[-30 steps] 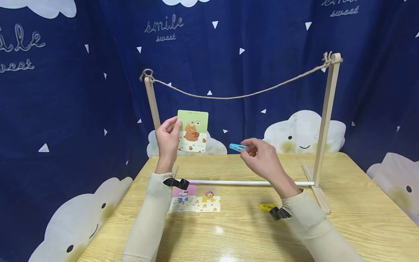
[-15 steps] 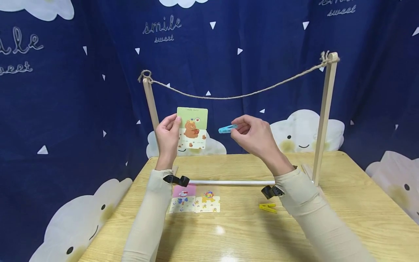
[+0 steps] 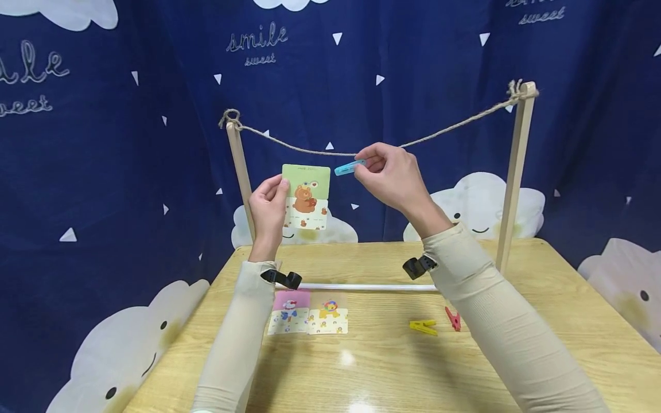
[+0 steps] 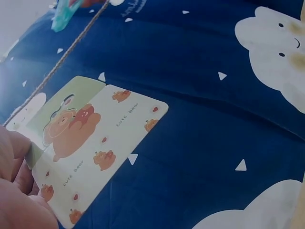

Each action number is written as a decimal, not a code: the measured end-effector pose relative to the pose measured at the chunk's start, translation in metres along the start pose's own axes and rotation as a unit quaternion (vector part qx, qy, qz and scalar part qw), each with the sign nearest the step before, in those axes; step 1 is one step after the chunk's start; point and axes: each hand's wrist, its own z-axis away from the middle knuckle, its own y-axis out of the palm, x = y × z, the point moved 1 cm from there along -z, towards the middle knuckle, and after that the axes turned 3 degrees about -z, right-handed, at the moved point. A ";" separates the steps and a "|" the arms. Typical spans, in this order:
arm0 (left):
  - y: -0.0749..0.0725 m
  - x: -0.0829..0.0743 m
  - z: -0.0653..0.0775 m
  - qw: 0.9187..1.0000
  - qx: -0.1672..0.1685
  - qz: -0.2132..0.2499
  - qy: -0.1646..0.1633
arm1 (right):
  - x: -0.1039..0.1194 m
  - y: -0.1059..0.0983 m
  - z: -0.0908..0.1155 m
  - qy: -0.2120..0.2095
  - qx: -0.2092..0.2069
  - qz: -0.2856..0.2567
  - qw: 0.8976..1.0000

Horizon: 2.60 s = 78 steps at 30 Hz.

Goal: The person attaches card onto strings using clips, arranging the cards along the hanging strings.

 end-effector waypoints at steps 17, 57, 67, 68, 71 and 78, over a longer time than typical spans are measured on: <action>0.003 0.000 -0.004 1.000 0.001 -0.015 -0.006 | 0.029 0.007 -0.060 0.030 0.024 -0.088 0.995; 0.010 -0.003 -0.006 1.000 0.006 -0.017 -0.013 | 0.033 0.037 -0.086 -0.013 0.021 0.006 1.000; 0.011 -0.005 -0.005 1.000 0.011 -0.007 0.005 | 0.033 0.040 -0.085 -0.013 0.030 0.031 0.999; 0.011 -0.005 -0.005 1.000 0.011 -0.007 0.004 | 0.032 0.041 -0.085 -0.013 0.032 0.033 0.999; 0.012 -0.006 -0.005 1.000 0.013 -0.006 0.002 | 0.031 0.041 -0.085 -0.013 0.037 0.038 0.999; 0.011 -0.007 -0.006 1.000 0.013 -0.003 0.001 | 0.031 0.044 -0.084 -0.018 0.056 0.048 0.997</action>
